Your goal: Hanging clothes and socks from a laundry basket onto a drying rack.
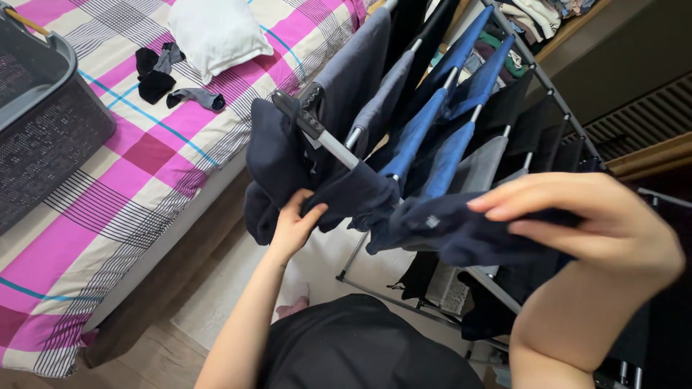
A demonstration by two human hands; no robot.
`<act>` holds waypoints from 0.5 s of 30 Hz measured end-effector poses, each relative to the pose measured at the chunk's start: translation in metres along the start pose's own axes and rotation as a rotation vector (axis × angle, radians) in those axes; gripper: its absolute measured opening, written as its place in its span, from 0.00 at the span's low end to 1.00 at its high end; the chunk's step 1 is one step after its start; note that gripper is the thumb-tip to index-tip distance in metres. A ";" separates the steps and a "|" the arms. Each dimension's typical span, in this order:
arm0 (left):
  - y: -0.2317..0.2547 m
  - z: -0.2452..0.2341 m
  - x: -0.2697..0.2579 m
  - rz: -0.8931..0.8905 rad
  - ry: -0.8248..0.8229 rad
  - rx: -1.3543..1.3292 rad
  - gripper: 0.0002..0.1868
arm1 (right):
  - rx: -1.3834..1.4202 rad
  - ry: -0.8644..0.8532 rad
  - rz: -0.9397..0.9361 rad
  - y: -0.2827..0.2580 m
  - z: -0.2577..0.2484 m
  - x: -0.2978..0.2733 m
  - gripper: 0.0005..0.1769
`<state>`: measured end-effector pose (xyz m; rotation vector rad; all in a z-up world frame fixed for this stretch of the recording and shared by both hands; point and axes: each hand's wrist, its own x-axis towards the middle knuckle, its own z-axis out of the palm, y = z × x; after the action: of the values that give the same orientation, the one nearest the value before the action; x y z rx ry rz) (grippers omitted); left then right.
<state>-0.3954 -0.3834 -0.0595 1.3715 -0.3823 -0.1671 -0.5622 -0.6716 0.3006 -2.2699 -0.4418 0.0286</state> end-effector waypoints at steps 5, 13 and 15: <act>0.079 0.024 -0.012 0.098 -0.081 0.463 0.26 | 0.014 -0.229 -0.044 -0.001 0.026 0.024 0.17; 0.182 0.077 -0.048 0.542 -0.373 0.204 0.25 | 0.103 -0.352 -0.135 -0.001 0.038 0.010 0.16; 0.160 0.079 -0.050 0.550 -0.522 0.181 0.22 | 0.106 -0.322 -0.137 -0.002 0.031 -0.003 0.16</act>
<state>-0.4869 -0.4079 0.0995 1.3377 -1.2176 -0.0304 -0.5710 -0.6486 0.2807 -2.1304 -0.7452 0.3434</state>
